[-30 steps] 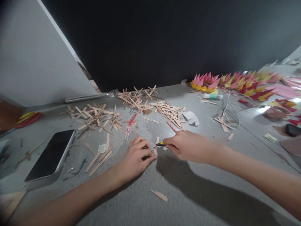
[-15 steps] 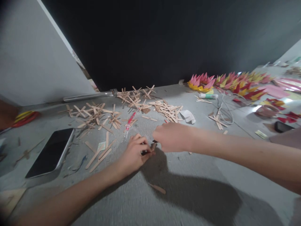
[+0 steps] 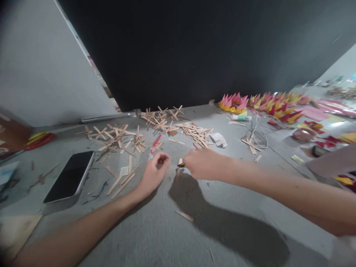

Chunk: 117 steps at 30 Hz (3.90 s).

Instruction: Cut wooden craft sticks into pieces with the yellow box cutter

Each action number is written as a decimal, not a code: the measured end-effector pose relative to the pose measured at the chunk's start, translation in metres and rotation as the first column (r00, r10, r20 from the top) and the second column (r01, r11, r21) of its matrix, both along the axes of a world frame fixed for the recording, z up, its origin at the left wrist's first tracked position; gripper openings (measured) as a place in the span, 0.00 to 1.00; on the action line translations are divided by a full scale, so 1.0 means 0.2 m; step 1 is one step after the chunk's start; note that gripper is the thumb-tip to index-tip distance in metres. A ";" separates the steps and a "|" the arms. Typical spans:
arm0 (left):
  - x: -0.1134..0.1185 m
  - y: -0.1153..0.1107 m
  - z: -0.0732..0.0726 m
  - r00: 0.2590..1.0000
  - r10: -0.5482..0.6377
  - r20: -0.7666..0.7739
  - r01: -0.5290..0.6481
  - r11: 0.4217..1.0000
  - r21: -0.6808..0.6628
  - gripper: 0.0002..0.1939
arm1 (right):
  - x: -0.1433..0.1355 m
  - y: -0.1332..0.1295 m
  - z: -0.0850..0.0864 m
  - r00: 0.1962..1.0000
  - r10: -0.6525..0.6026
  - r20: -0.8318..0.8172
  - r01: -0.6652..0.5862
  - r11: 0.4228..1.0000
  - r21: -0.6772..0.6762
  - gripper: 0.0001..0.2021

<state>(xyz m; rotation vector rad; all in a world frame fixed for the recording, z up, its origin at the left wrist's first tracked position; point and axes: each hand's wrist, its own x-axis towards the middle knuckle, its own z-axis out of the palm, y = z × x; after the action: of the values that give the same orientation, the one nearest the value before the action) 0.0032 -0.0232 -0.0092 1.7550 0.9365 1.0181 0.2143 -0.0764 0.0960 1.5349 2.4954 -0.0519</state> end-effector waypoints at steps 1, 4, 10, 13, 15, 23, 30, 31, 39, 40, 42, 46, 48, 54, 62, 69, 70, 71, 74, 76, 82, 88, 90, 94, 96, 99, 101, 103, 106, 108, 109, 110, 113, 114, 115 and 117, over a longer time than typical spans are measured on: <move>0.00 0.02 -0.01 0.981 0.146 0.125 -0.136 0.987 -0.081 0.03 | 0.02 0.00 -0.02 0.998 -0.020 -0.060 0.022 0.999 0.034 0.13; -0.01 0.07 -0.04 0.884 0.326 0.335 -0.220 0.922 -0.318 0.03 | 0.07 -0.02 -0.14 0.942 -0.109 -0.317 0.171 0.969 0.176 0.17; 0.00 0.06 -0.03 0.863 0.252 0.439 -0.102 0.936 -0.337 0.08 | 0.16 -0.05 -0.44 0.770 0.025 -0.637 0.200 0.940 0.278 0.16; 0.00 0.04 -0.01 0.885 0.199 0.421 -0.060 0.946 -0.320 0.10 | 0.20 -0.04 -0.52 0.719 0.042 -0.694 0.218 0.934 0.283 0.13; 0.00 0.03 0.00 0.892 0.181 0.413 -0.046 0.948 -0.316 0.10 | 0.21 -0.03 -0.55 0.691 0.086 -0.718 0.210 0.926 0.314 0.12; -0.01 0.04 0.00 0.904 0.158 0.397 -0.028 0.950 -0.312 0.08 | 0.25 -0.05 -0.60 0.646 0.192 -0.739 0.225 0.877 0.425 0.12; -0.01 0.04 -0.01 0.917 0.126 0.377 -0.017 0.960 -0.278 0.07 | 0.25 -0.04 -0.63 0.623 0.187 -0.759 0.252 0.871 0.422 0.13; -0.01 0.04 -0.01 0.918 0.122 0.377 -0.014 0.961 -0.277 0.07 | 0.25 -0.04 -0.63 0.625 0.182 -0.759 0.253 0.873 0.417 0.13; -0.02 0.00 0.00 0.947 -0.044 0.319 0.114 0.972 -0.205 0.14 | 0.22 -0.04 -0.57 0.691 0.131 -0.711 0.206 0.907 0.367 0.12; -0.03 -0.01 0.01 0.951 -0.097 0.293 0.156 0.970 -0.187 0.16 | 0.22 -0.04 -0.55 0.707 0.127 -0.696 0.194 0.912 0.363 0.12; -0.03 -0.03 0.01 0.955 -0.196 0.223 0.231 0.962 -0.144 0.19 | 0.20 -0.03 -0.53 0.736 0.119 -0.667 0.169 0.921 0.350 0.12; -0.05 -0.07 0.03 0.966 -0.258 0.023 0.259 0.963 -0.070 0.19 | 0.18 -0.01 -0.51 0.772 0.123 -0.623 0.138 0.925 0.354 0.13; -0.05 -0.08 0.04 0.974 -0.215 -0.066 0.211 0.976 -0.056 0.18 | 0.17 -0.01 -0.51 0.795 0.116 -0.595 0.122 0.931 0.345 0.13; -0.03 -0.06 0.04 0.961 -0.132 -0.242 0.136 0.991 -0.003 0.19 | 0.16 -0.01 -0.50 0.839 0.099 -0.536 0.082 0.949 0.304 0.12; -0.04 -0.05 0.03 0.959 -0.111 -0.262 0.126 0.991 0.041 0.17 | 0.15 -0.05 -0.48 0.751 -0.042 -0.658 0.203 0.964 0.170 0.14; -0.03 -0.08 -0.02 0.873 -0.057 -0.485 0.278 0.874 0.398 0.15 | 0.02 -0.05 -0.43 0.352 -0.330 -0.876 0.478 0.868 -0.135 0.19; -0.03 -0.09 -0.03 0.828 -0.029 -0.560 0.348 0.810 0.472 0.15 | 0.00 -0.04 -0.42 0.303 -0.370 -0.878 0.481 0.855 -0.194 0.21; -0.04 -0.10 -0.03 0.790 0.011 -0.613 0.404 0.742 0.535 0.15 | -0.02 -0.03 -0.41 0.260 -0.403 -0.878 0.481 0.842 -0.244 0.23; -0.05 -0.11 -0.03 0.727 0.123 -0.676 0.480 0.613 0.627 0.19 | -0.05 -0.02 -0.40 0.186 -0.456 -0.870 0.466 0.821 -0.331 0.25; -0.05 -0.11 -0.02 0.729 0.128 -0.673 0.476 0.612 0.632 0.19 | -0.05 -0.03 -0.41 0.158 -0.451 -0.878 0.447 0.826 -0.344 0.23; -0.01 -0.10 0.03 0.860 -0.184 -0.476 0.356 0.884 0.302 0.13 | -0.06 -0.04 -0.43 0.055 -0.462 -0.885 0.330 0.845 -0.421 0.20; 0.01 -0.05 0.06 0.933 -0.320 -0.164 0.312 0.947 -0.069 0.13 | -0.06 -0.05 -0.44 0.072 -0.466 -0.882 0.241 0.866 -0.438 0.20; 0.01 -0.02 0.05 0.960 -0.277 -0.027 0.266 0.942 -0.204 0.15 | -0.05 -0.07 -0.46 0.094 -0.419 -0.903 0.256 0.887 -0.384 0.17; 0.01 0.01 0.03 0.978 -0.096 0.186 0.160 0.917 -0.365 0.15 | -0.01 -0.12 -0.50 0.248 -0.306 -0.919 0.292 0.928 -0.230 0.20; 0.01 0.01 0.04 0.974 -0.056 0.218 0.136 0.918 -0.373 0.15 | 0.00 -0.14 -0.51 0.381 -0.242 -0.892 0.300 0.945 -0.129 0.21; 0.00 0.00 0.05 0.973 -0.052 0.223 0.132 0.924 -0.359 0.18 | -0.01 -0.16 -0.51 0.501 -0.146 -0.853 0.294 0.956 0.009 0.22; 0.00 0.00 0.05 0.974 -0.057 0.220 0.134 0.927 -0.352 0.19 | -0.01 -0.16 -0.51 0.530 -0.115 -0.840 0.289 0.956 0.051 0.23; 0.00 -0.01 0.05 0.976 -0.065 0.208 0.135 0.930 -0.342 0.18 | -0.02 -0.16 -0.50 0.538 -0.109 -0.836 0.281 0.958 0.056 0.23; 0.00 -0.01 0.05 0.978 -0.081 0.192 0.142 0.933 -0.331 0.16 | -0.02 -0.16 -0.50 0.532 -0.117 -0.839 0.270 0.962 0.037 0.23; 0.00 -0.02 0.05 0.978 -0.091 0.186 0.150 0.930 -0.336 0.16 | -0.02 -0.16 -0.50 0.530 -0.124 -0.839 0.263 0.965 0.023 0.23; 0.00 -0.02 0.05 0.978 -0.093 0.187 0.153 0.929 -0.338 0.17 | -0.02 -0.16 -0.50 0.531 -0.125 -0.838 0.261 0.965 0.021 0.23; 0.00 -0.02 0.05 0.977 -0.094 0.189 0.154 0.928 -0.339 0.17 | -0.02 -0.15 -0.51 0.534 -0.125 -0.836 0.259 0.966 0.021 0.23; 0.00 -0.02 0.04 0.977 -0.097 0.190 0.156 0.932 -0.326 0.18 | -0.02 -0.15 -0.52 0.543 -0.113 -0.832 0.262 0.964 0.040 0.22; 0.00 -0.01 0.04 0.978 -0.100 0.183 0.155 0.935 -0.318 0.18 | -0.02 -0.15 -0.52 0.545 -0.107 -0.832 0.265 0.963 0.049 0.22; 0.00 -0.01 0.04 0.980 -0.104 0.172 0.154 0.939 -0.309 0.18 | -0.02 -0.15 -0.52 0.547 -0.103 -0.831 0.268 0.962 0.057 0.22; 0.00 -0.01 0.03 0.984 -0.109 0.141 0.146 0.947 -0.287 0.18 | -0.02 -0.16 -0.53 0.551 -0.096 -0.829 0.277 0.958 0.073 0.23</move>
<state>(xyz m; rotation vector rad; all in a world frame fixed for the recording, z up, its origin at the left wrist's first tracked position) 0.0025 -0.0258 -0.0027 1.4654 0.8374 0.8443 0.2106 -0.1078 -0.0090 2.2602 3.0352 -0.7593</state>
